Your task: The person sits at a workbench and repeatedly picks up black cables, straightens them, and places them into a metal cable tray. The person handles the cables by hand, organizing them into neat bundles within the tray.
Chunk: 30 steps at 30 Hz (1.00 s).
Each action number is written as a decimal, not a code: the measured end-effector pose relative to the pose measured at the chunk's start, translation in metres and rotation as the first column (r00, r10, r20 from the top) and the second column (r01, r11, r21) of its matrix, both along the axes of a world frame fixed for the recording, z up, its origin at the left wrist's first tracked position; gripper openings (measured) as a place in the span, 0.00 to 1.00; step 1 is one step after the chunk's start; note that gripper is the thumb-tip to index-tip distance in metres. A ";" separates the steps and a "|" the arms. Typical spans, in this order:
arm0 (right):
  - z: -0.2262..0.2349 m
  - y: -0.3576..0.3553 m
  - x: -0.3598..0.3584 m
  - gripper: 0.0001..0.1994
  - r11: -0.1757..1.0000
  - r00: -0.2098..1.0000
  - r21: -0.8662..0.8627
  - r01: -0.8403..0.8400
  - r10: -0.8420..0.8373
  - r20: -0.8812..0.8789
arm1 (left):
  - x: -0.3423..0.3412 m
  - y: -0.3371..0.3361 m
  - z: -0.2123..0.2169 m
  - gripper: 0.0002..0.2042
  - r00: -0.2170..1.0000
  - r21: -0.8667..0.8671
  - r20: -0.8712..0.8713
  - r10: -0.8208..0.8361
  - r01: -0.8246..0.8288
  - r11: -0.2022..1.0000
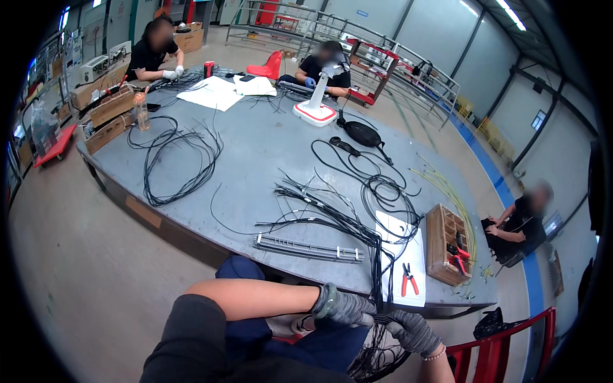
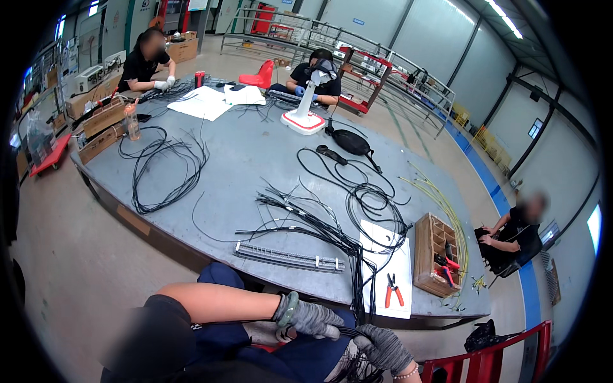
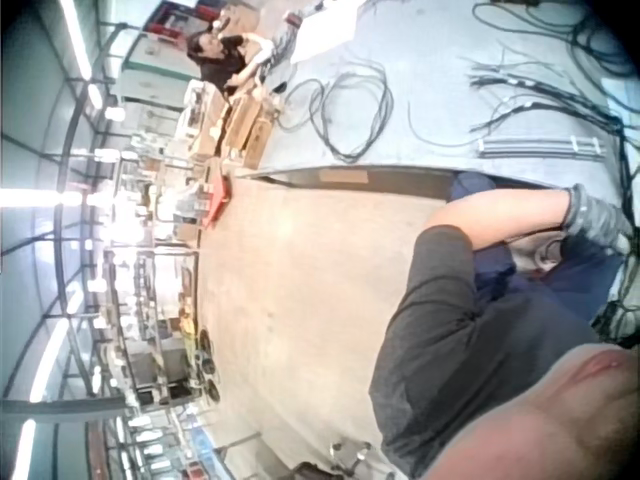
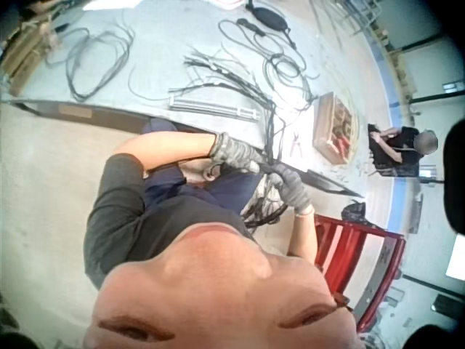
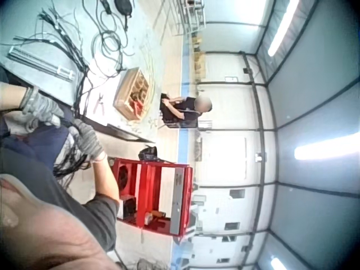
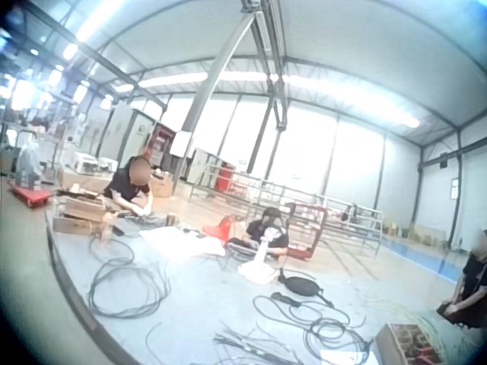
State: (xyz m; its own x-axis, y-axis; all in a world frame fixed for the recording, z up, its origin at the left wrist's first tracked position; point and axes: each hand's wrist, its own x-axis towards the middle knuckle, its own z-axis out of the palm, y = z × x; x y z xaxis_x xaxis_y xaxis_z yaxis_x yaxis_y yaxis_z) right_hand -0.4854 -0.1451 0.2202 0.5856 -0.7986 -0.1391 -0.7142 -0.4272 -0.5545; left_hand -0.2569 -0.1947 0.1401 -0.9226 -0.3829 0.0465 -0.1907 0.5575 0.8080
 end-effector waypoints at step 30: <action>-0.009 -0.021 0.015 0.15 0.990 0.993 0.095 0.102 -0.108 0.054 | 0.003 -0.021 0.007 0.19 0.984 -0.006 0.149 0.098 -0.098 0.995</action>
